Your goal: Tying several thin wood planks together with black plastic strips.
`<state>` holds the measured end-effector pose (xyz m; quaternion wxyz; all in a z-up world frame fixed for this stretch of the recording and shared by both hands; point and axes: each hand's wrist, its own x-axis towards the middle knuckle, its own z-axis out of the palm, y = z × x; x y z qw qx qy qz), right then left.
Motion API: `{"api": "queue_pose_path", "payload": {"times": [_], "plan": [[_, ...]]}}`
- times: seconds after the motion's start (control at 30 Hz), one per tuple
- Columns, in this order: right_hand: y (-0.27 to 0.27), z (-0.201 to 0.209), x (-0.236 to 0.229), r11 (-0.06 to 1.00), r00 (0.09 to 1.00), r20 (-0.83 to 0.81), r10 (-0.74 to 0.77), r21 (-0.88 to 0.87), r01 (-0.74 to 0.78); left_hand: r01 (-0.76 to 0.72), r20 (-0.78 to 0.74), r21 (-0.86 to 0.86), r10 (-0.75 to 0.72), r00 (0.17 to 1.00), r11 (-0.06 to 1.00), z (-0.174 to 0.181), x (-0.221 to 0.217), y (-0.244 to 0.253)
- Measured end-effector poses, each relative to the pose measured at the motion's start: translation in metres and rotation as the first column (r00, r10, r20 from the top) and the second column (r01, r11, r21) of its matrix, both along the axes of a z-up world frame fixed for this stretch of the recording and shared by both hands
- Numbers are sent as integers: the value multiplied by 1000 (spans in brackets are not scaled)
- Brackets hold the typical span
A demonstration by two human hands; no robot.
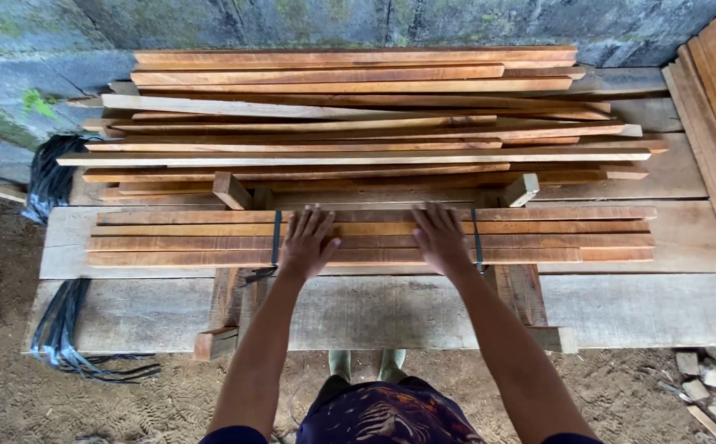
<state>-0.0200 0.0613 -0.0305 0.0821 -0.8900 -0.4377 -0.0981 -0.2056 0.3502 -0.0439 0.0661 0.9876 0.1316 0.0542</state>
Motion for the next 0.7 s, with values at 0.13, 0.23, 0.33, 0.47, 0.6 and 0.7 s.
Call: {"api": "queue_pose_path", "payload": {"times": [0.13,0.23,0.33,0.47,0.6,0.7], "plan": [[-35,0,6,972,966,-191,-177,-189,140,-49,-15,41,49,999,998,-9,-28,31],[-51,-18,-4,995,995,-7,-102,-6,102,-102,9,8,102,995,995,-10,-40,31],[-52,-11,-9,999,989,149,-11,41,5,-104,130,5,102,986,995,-14,-39,28],[-58,-39,1,996,964,258,70,-74,-53,79,65,216,-96,993,973,-30,-48,30],[-58,-66,6,984,957,290,-9,-167,60,83,144,445,-163,976,892,-54,-41,38],[-58,-60,5,980,977,214,-23,-189,64,95,150,418,-172,974,903,-56,-39,41]]}}
